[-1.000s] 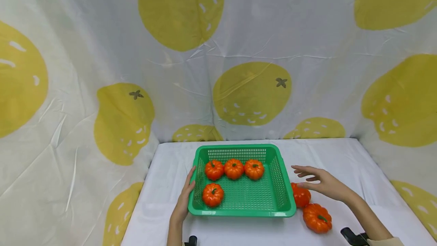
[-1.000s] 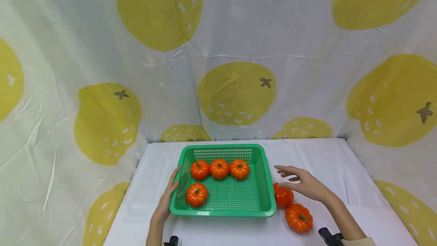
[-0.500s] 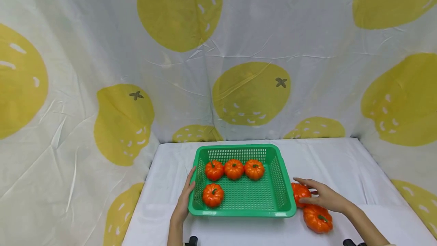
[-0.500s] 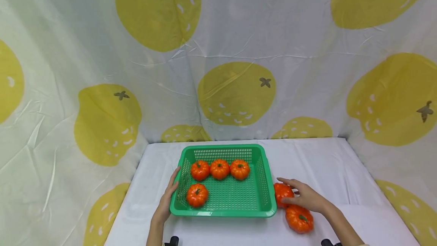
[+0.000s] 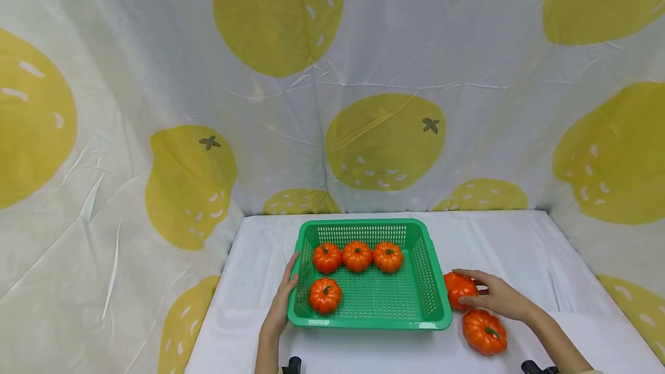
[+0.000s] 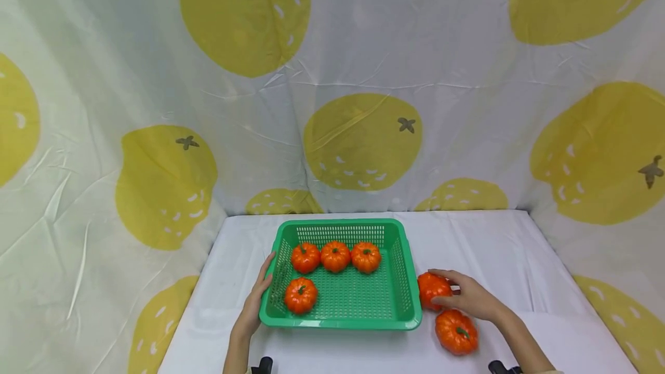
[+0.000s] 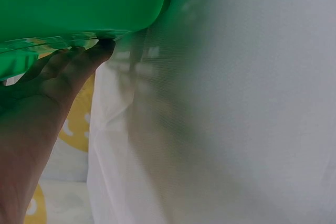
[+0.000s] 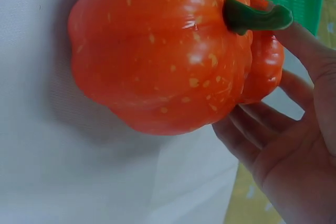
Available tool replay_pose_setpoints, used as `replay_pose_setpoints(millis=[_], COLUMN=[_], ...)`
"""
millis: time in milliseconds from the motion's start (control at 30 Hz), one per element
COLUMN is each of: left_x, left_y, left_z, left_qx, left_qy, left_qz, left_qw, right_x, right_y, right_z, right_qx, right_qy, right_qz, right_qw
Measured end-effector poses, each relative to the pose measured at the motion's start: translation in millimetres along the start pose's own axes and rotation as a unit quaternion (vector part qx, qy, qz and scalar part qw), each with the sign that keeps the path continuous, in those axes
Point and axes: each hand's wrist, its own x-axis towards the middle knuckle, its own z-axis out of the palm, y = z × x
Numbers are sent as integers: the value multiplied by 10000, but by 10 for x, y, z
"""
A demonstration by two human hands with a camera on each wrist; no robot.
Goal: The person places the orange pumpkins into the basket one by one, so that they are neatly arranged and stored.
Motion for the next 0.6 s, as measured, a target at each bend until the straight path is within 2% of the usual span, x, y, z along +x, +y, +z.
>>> replay_pose_setpoints(millis=[200, 400, 600], left_x=[3, 6, 12], left_y=[10, 18, 25], left_z=[3, 4, 10], left_qx=[-21, -15, -17], left_qy=[31, 31, 18], left_qz=[-6, -1, -19], left_qw=[10000, 10000, 10000], right_x=[10, -17, 4], right_y=[80, 119, 150], right_z=[-52, -49, -40], right_qx=[30, 199, 21], right_qy=[477, 416, 641], right_qz=[299, 687, 702], right_qw=[9984, 9966, 9955])
